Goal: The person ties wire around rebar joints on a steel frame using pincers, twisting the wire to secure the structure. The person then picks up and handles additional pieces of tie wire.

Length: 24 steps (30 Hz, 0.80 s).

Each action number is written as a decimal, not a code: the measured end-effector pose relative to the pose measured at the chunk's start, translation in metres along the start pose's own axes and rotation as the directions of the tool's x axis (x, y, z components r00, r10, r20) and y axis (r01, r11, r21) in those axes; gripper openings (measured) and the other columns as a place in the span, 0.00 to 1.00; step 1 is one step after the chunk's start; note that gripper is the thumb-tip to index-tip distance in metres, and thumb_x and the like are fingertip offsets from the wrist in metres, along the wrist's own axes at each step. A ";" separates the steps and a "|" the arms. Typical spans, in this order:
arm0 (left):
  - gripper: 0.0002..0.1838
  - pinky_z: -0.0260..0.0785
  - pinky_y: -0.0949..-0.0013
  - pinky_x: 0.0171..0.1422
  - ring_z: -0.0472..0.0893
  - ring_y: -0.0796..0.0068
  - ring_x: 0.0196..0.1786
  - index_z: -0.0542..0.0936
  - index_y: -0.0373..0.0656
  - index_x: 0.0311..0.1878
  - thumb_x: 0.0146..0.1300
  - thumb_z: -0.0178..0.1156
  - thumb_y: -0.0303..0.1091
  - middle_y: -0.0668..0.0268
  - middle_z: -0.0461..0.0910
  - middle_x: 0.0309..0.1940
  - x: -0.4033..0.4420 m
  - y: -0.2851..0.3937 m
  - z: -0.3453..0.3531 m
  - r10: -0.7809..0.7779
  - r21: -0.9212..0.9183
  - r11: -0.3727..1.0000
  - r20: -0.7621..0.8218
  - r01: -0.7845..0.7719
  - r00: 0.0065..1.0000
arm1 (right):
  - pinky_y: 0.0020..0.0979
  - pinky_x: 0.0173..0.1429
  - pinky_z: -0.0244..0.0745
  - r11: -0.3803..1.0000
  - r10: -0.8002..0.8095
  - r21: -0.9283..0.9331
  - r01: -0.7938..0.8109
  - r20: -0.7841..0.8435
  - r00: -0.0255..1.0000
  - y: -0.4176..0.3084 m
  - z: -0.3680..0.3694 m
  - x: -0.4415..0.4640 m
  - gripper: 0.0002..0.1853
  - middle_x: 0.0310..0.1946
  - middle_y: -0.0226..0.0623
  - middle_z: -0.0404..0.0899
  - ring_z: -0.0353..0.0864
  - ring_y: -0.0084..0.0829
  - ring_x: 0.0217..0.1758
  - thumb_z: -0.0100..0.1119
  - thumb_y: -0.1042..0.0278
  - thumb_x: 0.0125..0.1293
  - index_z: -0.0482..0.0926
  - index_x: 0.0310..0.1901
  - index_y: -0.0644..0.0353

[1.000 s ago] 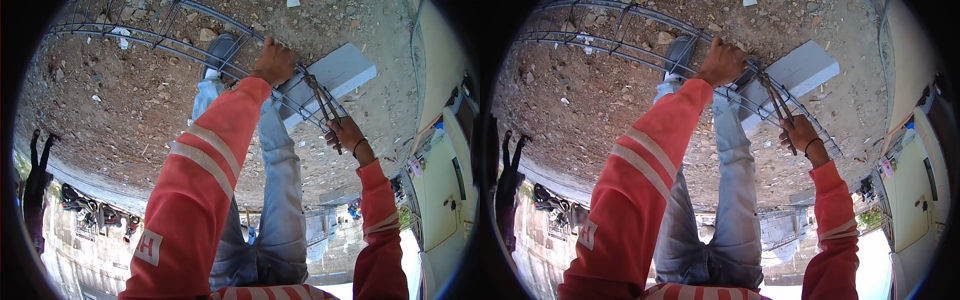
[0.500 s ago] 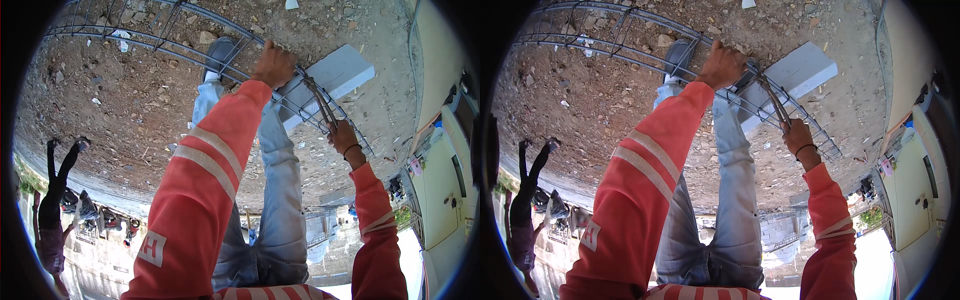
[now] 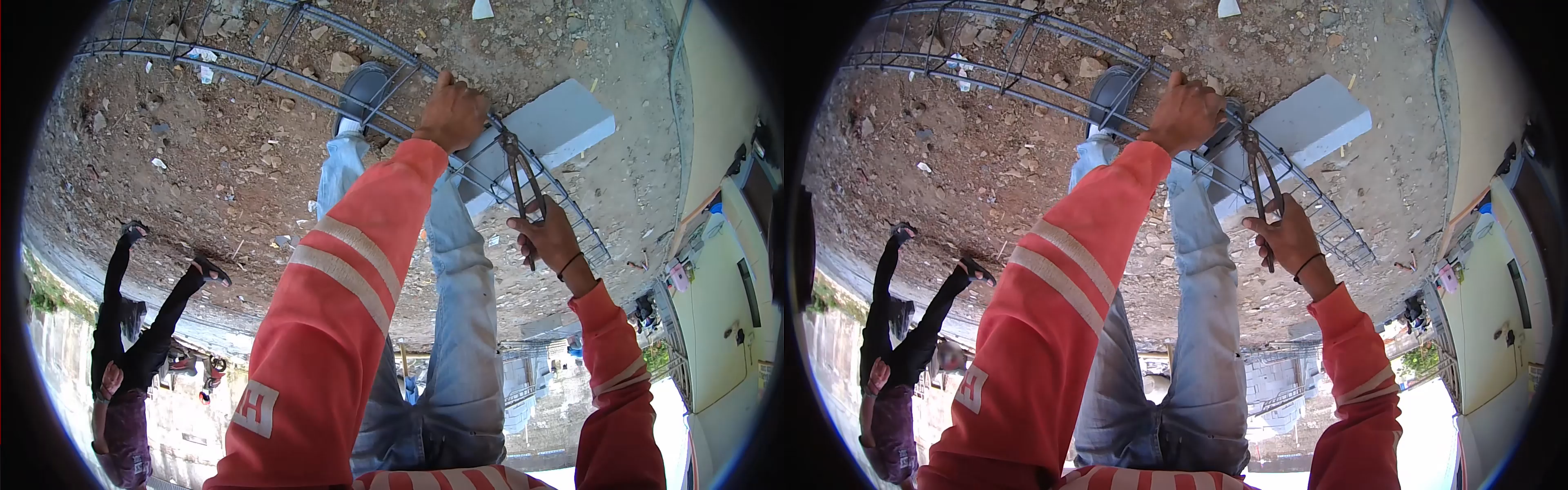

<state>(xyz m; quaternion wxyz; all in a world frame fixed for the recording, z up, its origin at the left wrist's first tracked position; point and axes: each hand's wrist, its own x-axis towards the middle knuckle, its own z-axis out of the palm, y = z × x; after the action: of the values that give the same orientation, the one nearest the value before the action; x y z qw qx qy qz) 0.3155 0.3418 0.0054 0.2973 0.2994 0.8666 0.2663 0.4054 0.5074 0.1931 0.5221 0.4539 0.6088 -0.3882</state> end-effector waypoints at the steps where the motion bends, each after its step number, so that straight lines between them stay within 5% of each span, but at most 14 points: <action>1: 0.11 0.57 0.58 0.60 0.81 0.67 0.44 0.85 0.50 0.37 0.61 0.62 0.45 0.67 0.84 0.34 0.002 0.002 -0.003 -0.004 -0.001 1.000 0.001 0.004 1.000 | 0.31 0.19 0.73 1.000 0.001 -0.003 -0.001 0.003 1.000 -0.008 -0.008 -0.003 0.15 0.20 0.33 0.74 0.74 0.25 0.16 0.65 0.62 0.66 0.68 0.41 0.59; 4: 0.10 0.57 0.58 0.60 0.80 0.68 0.45 0.85 0.51 0.37 0.61 0.62 0.45 0.67 0.84 0.35 0.003 0.001 -0.004 -0.046 0.020 0.999 0.104 0.044 0.994 | 0.32 0.20 0.73 0.959 0.115 0.207 -0.194 0.341 0.933 -0.023 -0.051 0.008 0.17 0.23 0.31 0.73 0.73 0.23 0.19 0.68 0.66 0.62 0.66 0.42 0.56; 7: 0.09 0.57 0.58 0.60 0.81 0.68 0.44 0.85 0.52 0.37 0.61 0.62 0.44 0.67 0.84 0.34 0.004 0.001 0.001 0.010 0.015 1.000 -0.036 -0.010 0.999 | 0.32 0.23 0.76 0.890 0.170 0.292 -0.350 0.499 0.850 -0.022 -0.086 0.026 0.18 0.24 0.32 0.73 0.76 0.25 0.22 0.67 0.72 0.61 0.66 0.44 0.57; 9: 0.08 0.57 0.58 0.59 0.82 0.67 0.43 0.86 0.52 0.36 0.60 0.63 0.43 0.66 0.84 0.32 0.005 0.002 0.000 -0.015 0.012 1.000 0.004 0.015 1.000 | 0.32 0.27 0.78 0.945 0.322 -0.204 -0.256 0.439 0.839 -0.047 -0.095 0.024 0.24 0.27 0.35 0.78 0.81 0.31 0.26 0.70 0.67 0.60 0.66 0.50 0.62; 10: 0.08 0.57 0.58 0.59 0.82 0.67 0.43 0.86 0.52 0.36 0.60 0.63 0.43 0.66 0.84 0.32 0.004 0.002 -0.002 -0.012 0.016 1.000 0.003 0.011 1.000 | 0.40 0.36 0.81 0.861 0.393 -0.446 -0.245 0.277 0.877 -0.060 -0.094 0.023 0.26 0.36 0.41 0.80 0.85 0.36 0.37 0.69 0.61 0.60 0.67 0.53 0.64; 11: 0.08 0.56 0.58 0.59 0.81 0.67 0.42 0.84 0.50 0.34 0.60 0.58 0.38 0.65 0.84 0.31 0.003 0.002 -0.003 -0.009 -0.023 1.000 0.006 0.009 1.000 | 0.40 0.36 0.81 0.864 0.388 -0.442 -0.242 0.277 0.879 -0.059 -0.089 0.020 0.26 0.36 0.41 0.80 0.85 0.36 0.37 0.69 0.61 0.60 0.67 0.53 0.64; 12: 0.09 0.56 0.59 0.60 0.81 0.66 0.42 0.83 0.47 0.32 0.59 0.53 0.34 0.63 0.84 0.30 0.004 0.001 -0.004 -0.006 -0.062 0.998 0.009 0.007 1.000 | 0.42 0.40 0.80 0.512 0.057 -0.859 -0.028 0.001 0.998 -0.055 -0.083 0.016 0.27 0.39 0.42 0.79 0.84 0.37 0.39 0.68 0.59 0.60 0.67 0.54 0.63; 13: 0.09 0.56 0.59 0.60 0.81 0.66 0.42 0.83 0.47 0.32 0.59 0.53 0.34 0.63 0.84 0.30 0.005 0.001 -0.004 -0.002 -0.061 0.998 0.007 0.002 1.000 | 0.43 0.45 0.78 -0.057 -0.378 -0.996 -0.066 -0.039 0.925 -0.051 -0.080 0.013 0.29 0.41 0.42 0.79 0.83 0.37 0.42 0.67 0.56 0.59 0.68 0.56 0.63; 14: 0.09 0.56 0.59 0.60 0.81 0.66 0.41 0.83 0.47 0.32 0.59 0.54 0.34 0.63 0.84 0.29 0.006 0.000 -0.004 -0.012 -0.045 0.999 0.016 0.013 1.000 | 0.42 0.50 0.74 -0.301 -0.552 -0.944 -0.135 0.057 0.832 -0.051 -0.083 0.016 0.23 0.44 0.43 0.77 0.80 0.37 0.43 0.61 0.57 0.62 0.71 0.54 0.62; 17: 0.07 0.57 0.58 0.57 0.82 0.66 0.41 0.86 0.52 0.36 0.60 0.64 0.42 0.65 0.85 0.32 0.008 0.002 -0.001 -0.040 0.016 0.999 0.037 0.039 0.999 | 0.34 0.49 0.72 -0.481 -0.682 -0.850 -0.213 0.210 0.700 -0.058 -0.092 0.027 0.14 0.38 0.39 0.77 0.79 0.35 0.39 0.56 0.65 0.64 0.74 0.48 0.62; 18: 0.07 0.57 0.58 0.57 0.82 0.67 0.41 0.86 0.52 0.36 0.60 0.64 0.42 0.66 0.84 0.31 0.007 0.001 -0.001 -0.036 -0.002 0.999 0.027 0.036 0.999 | 0.34 0.49 0.72 -0.480 -0.682 -0.851 -0.213 0.209 0.701 -0.060 -0.094 0.032 0.14 0.38 0.39 0.77 0.79 0.35 0.39 0.56 0.65 0.64 0.74 0.48 0.62; 21: 0.07 0.58 0.58 0.58 0.82 0.67 0.42 0.86 0.52 0.35 0.60 0.64 0.43 0.66 0.84 0.31 0.006 0.003 0.000 -0.039 -0.009 0.999 0.037 0.039 0.999 | 0.43 0.45 0.79 -0.135 -0.341 -0.990 -0.047 0.002 0.940 -0.060 -0.103 0.042 0.08 0.36 0.48 0.82 0.85 0.44 0.41 0.52 0.68 0.66 0.77 0.40 0.63; 24: 0.08 0.58 0.58 0.58 0.81 0.68 0.43 0.86 0.51 0.35 0.59 0.65 0.43 0.67 0.84 0.30 0.007 -0.001 0.000 -0.034 -0.009 0.999 0.018 0.035 0.999 | 0.47 0.43 0.81 -0.112 -0.334 -0.994 -0.002 0.036 0.942 -0.050 -0.111 0.047 0.11 0.35 0.53 0.82 0.86 0.48 0.40 0.53 0.65 0.68 0.78 0.39 0.64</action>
<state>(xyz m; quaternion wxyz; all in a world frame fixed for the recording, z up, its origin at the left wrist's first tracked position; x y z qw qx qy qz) 0.3108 0.3456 0.0019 0.3110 0.2854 0.8677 0.2625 0.3242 0.6050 0.1640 0.5577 -0.1182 0.8020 0.1783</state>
